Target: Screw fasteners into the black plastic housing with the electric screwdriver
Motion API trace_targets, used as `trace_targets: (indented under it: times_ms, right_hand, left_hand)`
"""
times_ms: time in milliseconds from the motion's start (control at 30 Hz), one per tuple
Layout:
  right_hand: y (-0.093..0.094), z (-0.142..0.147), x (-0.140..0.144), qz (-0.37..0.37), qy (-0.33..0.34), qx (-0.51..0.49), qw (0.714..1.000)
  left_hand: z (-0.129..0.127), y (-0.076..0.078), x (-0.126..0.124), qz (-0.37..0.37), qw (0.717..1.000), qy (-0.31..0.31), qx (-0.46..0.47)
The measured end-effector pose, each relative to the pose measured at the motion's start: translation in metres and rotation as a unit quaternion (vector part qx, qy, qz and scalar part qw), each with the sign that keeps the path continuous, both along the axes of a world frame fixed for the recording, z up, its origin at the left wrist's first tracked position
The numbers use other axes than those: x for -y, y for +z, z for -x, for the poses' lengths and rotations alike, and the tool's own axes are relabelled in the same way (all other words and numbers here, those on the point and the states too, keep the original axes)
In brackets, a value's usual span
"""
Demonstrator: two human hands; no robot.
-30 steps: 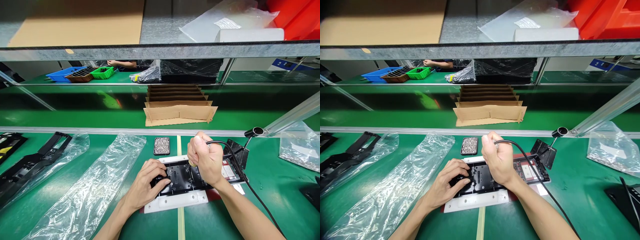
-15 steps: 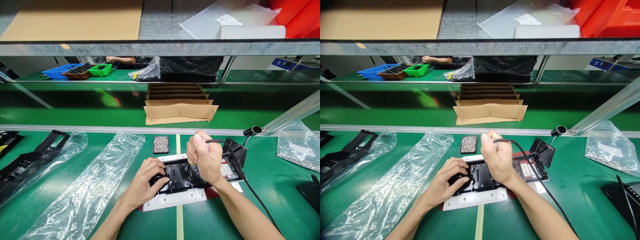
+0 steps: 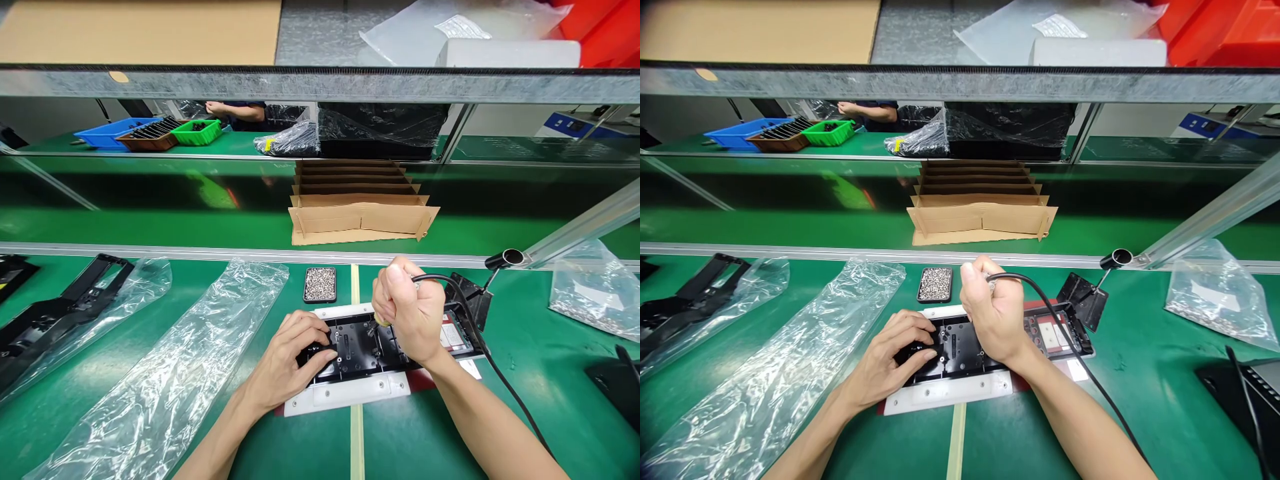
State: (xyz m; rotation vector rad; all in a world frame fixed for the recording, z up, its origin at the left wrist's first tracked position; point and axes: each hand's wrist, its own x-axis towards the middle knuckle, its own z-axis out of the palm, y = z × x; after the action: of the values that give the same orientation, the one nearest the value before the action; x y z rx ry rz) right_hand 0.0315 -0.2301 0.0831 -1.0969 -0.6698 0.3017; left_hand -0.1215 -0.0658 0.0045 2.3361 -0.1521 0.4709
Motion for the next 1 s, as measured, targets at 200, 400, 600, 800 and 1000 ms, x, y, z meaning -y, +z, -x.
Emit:
trace_targets:
  times_ms: [200, 400, 600, 800, 1000]
  right_hand:
    - [0.0010, 0.0005, -0.0002, 0.007, -0.009, -0.001, 1.000]
    - [0.0013, 0.0008, -0.0007, 0.008, -0.013, 0.001, 1.000]
    - [0.0011, 0.0006, -0.0004, 0.002, -0.010, 0.007, 1.000]
    - [0.0007, 0.0006, -0.0002, 0.001, -0.008, 0.005, 1.000]
    - [0.0000, 0.0001, -0.0006, 0.000, -0.011, 0.011, 1.000]
  left_hand:
    - [-0.0003, -0.0005, 0.0001, -0.003, 1.000, -0.001, 0.001]
    - [-0.0001, 0.0002, 0.0002, -0.003, 1.000, -0.001, -0.002]
    - [-0.0003, 0.0007, 0.0002, -0.002, 1.000, -0.001, -0.004]
    - [0.0000, 0.0000, 0.0001, -0.002, 1.000, 0.000, -0.007]
    - [-0.0002, -0.0006, 0.0005, 0.001, 1.000, -0.002, -0.002]
